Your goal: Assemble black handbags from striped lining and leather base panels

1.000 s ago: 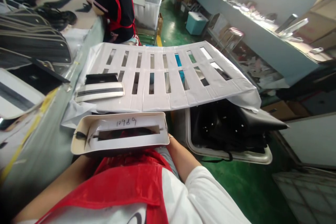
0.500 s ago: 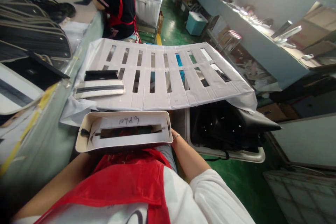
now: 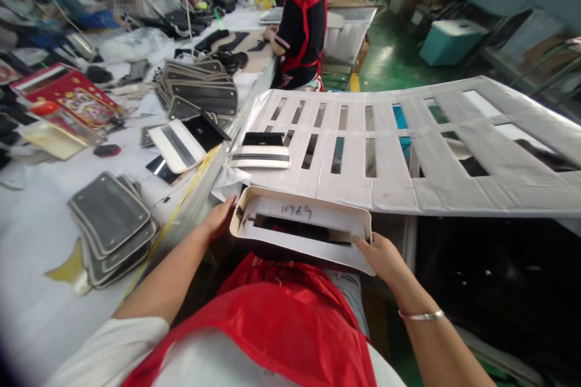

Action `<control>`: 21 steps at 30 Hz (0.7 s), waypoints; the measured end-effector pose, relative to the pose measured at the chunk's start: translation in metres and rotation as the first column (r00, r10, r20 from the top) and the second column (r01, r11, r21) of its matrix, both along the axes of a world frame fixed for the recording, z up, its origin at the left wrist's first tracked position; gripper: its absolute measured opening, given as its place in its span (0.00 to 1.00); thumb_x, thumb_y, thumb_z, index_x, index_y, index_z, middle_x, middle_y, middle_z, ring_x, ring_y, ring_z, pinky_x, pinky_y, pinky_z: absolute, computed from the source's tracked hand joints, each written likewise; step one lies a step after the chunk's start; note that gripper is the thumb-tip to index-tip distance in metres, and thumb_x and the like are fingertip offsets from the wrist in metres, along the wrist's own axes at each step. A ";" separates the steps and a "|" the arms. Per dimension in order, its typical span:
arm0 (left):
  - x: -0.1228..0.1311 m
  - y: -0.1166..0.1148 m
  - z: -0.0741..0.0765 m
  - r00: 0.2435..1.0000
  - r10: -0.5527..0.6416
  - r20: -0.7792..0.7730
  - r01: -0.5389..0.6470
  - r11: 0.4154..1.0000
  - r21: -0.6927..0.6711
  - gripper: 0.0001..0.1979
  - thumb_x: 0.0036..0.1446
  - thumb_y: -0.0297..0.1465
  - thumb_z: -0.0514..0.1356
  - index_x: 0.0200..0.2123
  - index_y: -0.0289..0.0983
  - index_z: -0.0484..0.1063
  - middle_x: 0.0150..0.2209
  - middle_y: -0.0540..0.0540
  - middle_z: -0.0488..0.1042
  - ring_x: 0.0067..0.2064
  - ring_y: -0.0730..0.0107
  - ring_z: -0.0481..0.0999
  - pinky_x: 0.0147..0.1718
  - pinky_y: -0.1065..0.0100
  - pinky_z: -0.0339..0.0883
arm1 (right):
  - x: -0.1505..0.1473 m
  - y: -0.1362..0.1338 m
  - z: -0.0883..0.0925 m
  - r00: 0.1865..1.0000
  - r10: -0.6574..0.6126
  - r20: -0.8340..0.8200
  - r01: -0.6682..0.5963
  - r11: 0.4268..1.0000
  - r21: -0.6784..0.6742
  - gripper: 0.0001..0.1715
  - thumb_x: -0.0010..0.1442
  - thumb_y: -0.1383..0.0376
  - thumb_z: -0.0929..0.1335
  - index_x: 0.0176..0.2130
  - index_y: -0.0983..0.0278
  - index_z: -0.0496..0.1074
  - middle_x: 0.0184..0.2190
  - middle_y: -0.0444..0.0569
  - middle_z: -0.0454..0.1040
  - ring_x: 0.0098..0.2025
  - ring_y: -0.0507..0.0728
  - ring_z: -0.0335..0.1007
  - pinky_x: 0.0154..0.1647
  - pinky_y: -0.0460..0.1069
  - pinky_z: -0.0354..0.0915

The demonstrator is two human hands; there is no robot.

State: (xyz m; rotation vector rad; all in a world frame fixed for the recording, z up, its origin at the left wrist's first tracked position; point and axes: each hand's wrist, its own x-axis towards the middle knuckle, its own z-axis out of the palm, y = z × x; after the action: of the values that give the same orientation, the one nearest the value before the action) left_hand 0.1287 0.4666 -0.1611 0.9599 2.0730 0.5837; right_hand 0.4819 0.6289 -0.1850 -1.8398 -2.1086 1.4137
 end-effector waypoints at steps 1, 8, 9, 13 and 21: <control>-0.002 0.003 0.005 1.000 -0.019 -0.011 0.019 1.000 0.009 0.33 0.65 0.46 0.36 0.36 0.31 0.74 0.32 0.43 0.77 0.36 0.64 0.76 0.34 0.68 0.67 | 0.000 0.003 0.002 0.987 0.086 0.134 -0.096 0.993 0.072 0.18 0.60 0.58 0.61 0.35 0.70 0.72 0.29 0.57 0.76 0.29 0.58 0.72 0.26 0.47 0.62; 0.000 0.029 0.030 0.878 -0.354 -0.323 0.298 0.931 -0.210 0.15 0.51 0.37 0.54 0.30 0.32 0.76 0.32 0.37 0.77 0.36 0.56 0.76 0.34 0.65 0.65 | -0.007 0.007 0.026 0.755 0.300 0.583 -0.458 0.878 0.142 0.21 0.63 0.62 0.56 0.34 0.70 0.72 0.34 0.64 0.76 0.37 0.66 0.74 0.31 0.52 0.60; 0.000 0.031 0.032 0.868 -0.361 -0.341 0.296 0.928 -0.227 0.14 0.50 0.35 0.54 0.28 0.31 0.76 0.31 0.36 0.77 0.36 0.55 0.76 0.34 0.65 0.65 | -0.007 0.005 0.029 0.751 0.300 0.588 -0.464 0.873 0.149 0.20 0.63 0.63 0.56 0.35 0.69 0.72 0.34 0.64 0.76 0.38 0.66 0.74 0.31 0.52 0.60; 0.000 0.031 0.033 0.828 -0.411 -0.381 0.326 0.906 -0.269 0.14 0.49 0.32 0.51 0.26 0.33 0.75 0.30 0.36 0.77 0.35 0.55 0.76 0.33 0.65 0.64 | -0.008 -0.001 0.039 0.743 0.284 0.607 -0.480 0.857 0.186 0.19 0.62 0.65 0.56 0.34 0.68 0.72 0.35 0.62 0.76 0.39 0.65 0.74 0.32 0.52 0.63; -0.008 0.026 0.017 0.817 -0.460 -0.347 0.368 0.880 -0.300 0.17 0.51 0.35 0.47 0.28 0.33 0.73 0.31 0.37 0.77 0.36 0.56 0.76 0.31 0.66 0.63 | -0.010 -0.011 0.050 0.758 0.245 0.605 -0.475 0.843 0.253 0.17 0.60 0.67 0.59 0.35 0.69 0.74 0.34 0.61 0.77 0.39 0.63 0.75 0.36 0.50 0.64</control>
State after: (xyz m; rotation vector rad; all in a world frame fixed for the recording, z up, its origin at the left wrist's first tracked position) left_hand 0.1204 0.4927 -0.1440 1.4442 2.1196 -0.0936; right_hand 0.4722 0.6180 -0.1346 -1.8770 -2.8885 0.3883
